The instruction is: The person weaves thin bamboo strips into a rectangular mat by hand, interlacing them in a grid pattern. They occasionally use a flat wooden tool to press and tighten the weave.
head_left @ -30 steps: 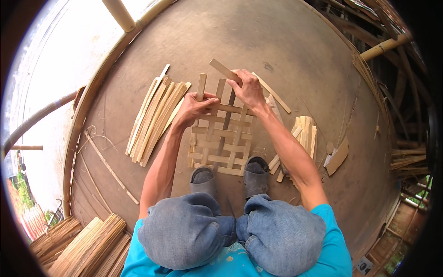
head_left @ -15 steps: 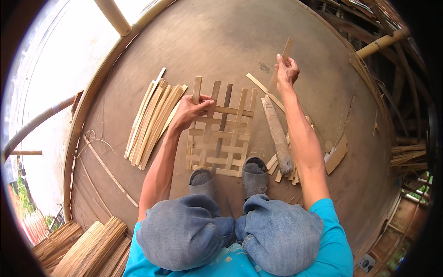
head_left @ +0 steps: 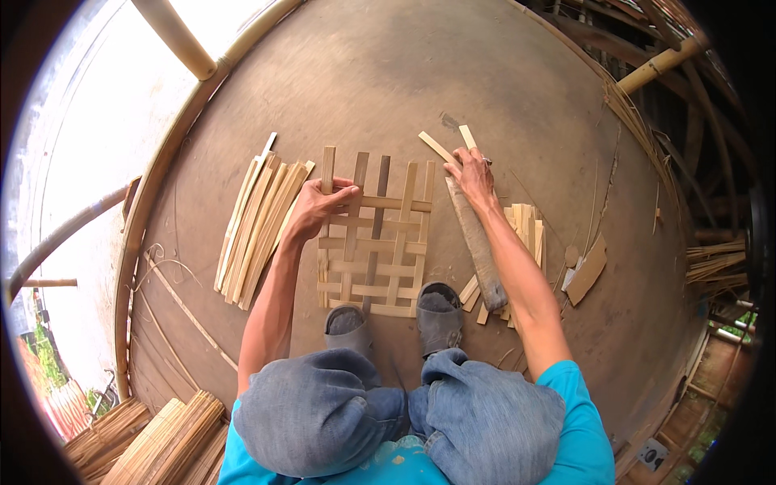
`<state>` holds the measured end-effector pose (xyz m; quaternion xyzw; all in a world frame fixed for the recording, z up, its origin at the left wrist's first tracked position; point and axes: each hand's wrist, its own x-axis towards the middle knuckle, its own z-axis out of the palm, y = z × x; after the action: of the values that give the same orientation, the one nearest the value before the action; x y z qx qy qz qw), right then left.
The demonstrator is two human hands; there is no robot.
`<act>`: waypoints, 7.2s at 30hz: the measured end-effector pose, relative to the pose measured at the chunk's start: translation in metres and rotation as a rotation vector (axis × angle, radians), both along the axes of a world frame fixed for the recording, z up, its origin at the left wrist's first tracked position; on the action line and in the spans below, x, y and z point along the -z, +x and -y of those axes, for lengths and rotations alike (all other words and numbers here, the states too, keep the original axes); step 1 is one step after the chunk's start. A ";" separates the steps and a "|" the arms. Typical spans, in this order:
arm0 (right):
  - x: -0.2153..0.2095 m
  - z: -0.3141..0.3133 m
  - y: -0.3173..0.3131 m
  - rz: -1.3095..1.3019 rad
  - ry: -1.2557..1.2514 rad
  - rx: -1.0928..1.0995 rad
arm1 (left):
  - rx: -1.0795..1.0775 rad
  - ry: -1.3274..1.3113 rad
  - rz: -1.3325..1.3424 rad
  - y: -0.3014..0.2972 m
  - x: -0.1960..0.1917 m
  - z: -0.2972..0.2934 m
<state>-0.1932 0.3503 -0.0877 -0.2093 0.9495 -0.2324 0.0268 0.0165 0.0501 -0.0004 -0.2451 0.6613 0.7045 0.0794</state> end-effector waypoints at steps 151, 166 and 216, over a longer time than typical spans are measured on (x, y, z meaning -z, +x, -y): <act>-0.016 0.034 0.047 1.022 -1.023 0.153 | -0.149 0.029 -0.054 -0.008 0.005 -0.004; 0.002 0.036 0.040 1.131 -1.207 0.293 | -0.153 0.013 -0.093 -0.012 0.003 -0.010; -0.031 0.035 0.042 1.007 -1.103 0.131 | -0.213 -1.006 -0.492 -0.105 -0.003 -0.049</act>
<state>-0.1511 0.3157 -0.0562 -0.0039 0.5787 -0.7433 0.3355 -0.0883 0.0992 0.0022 -0.1468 0.8861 0.3433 -0.2748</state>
